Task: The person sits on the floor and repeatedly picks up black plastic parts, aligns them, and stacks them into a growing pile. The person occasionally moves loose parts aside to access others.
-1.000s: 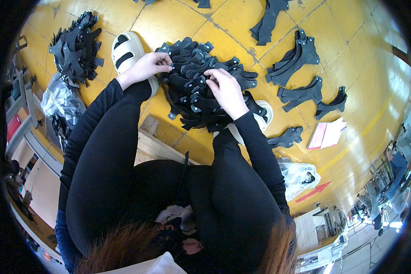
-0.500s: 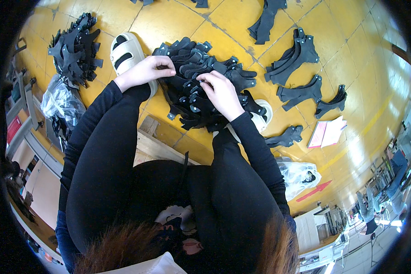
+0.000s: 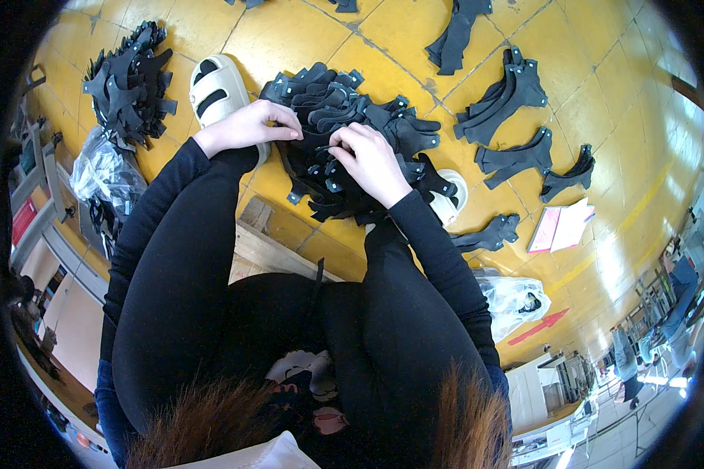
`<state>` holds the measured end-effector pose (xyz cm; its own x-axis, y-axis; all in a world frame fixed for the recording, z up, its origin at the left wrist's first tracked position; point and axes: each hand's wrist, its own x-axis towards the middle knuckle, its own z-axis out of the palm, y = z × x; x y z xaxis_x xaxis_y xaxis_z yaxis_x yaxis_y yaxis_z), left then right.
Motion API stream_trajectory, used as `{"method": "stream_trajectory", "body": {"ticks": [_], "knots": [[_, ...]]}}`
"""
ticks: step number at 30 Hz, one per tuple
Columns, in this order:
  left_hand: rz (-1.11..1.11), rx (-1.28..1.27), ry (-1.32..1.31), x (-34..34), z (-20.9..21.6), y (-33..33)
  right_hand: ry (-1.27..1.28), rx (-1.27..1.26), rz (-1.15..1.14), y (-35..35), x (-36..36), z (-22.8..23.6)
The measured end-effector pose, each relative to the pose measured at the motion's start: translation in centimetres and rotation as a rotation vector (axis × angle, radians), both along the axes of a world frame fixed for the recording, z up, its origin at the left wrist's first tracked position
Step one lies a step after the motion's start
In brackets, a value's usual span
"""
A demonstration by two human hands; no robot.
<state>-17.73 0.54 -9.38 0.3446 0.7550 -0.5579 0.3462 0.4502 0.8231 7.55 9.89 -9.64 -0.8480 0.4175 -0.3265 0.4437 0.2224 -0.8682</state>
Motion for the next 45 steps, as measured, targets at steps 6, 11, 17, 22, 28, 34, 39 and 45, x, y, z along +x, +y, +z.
{"method": "stream_trajectory", "body": {"ticks": [6, 11, 17, 22, 28, 34, 39, 45], "knots": [[0.032, 0.158, -0.065, -0.3, 3.8, 2.1, 0.251, 0.179, -0.038, 1.4, -0.8, 2.1], [0.154, 0.286, -0.118, 0.6, 6.1, 3.8, 0.204, 0.003, -0.089, 3.5, -2.7, 4.3], [0.251, -0.002, -0.251, 2.1, 5.6, 3.1, 0.366, -0.056, -0.202, 5.8, -3.9, 7.3], [0.215, -0.114, -0.209, 1.9, 4.5, 3.5, 0.327, -0.009, -0.432, 6.1, -4.3, 6.0], [0.709, -0.204, -0.119, 0.8, 4.9, 2.8, 0.024, -0.049, -0.399, 4.8, -0.9, 1.9], [0.837, -0.309, -0.291, 0.4, 4.1, 2.4, -0.015, 0.049, -0.038, 1.5, 1.6, -0.2], [0.961, -0.342, -0.434, 0.7, 4.1, 2.2, -0.002, 0.167, -0.182, 2.7, 2.5, -1.6], [0.865, -0.311, -0.441, 0.5, 4.0, 2.2, -0.152, 0.417, -0.109, 4.8, 2.6, -3.8]]}}
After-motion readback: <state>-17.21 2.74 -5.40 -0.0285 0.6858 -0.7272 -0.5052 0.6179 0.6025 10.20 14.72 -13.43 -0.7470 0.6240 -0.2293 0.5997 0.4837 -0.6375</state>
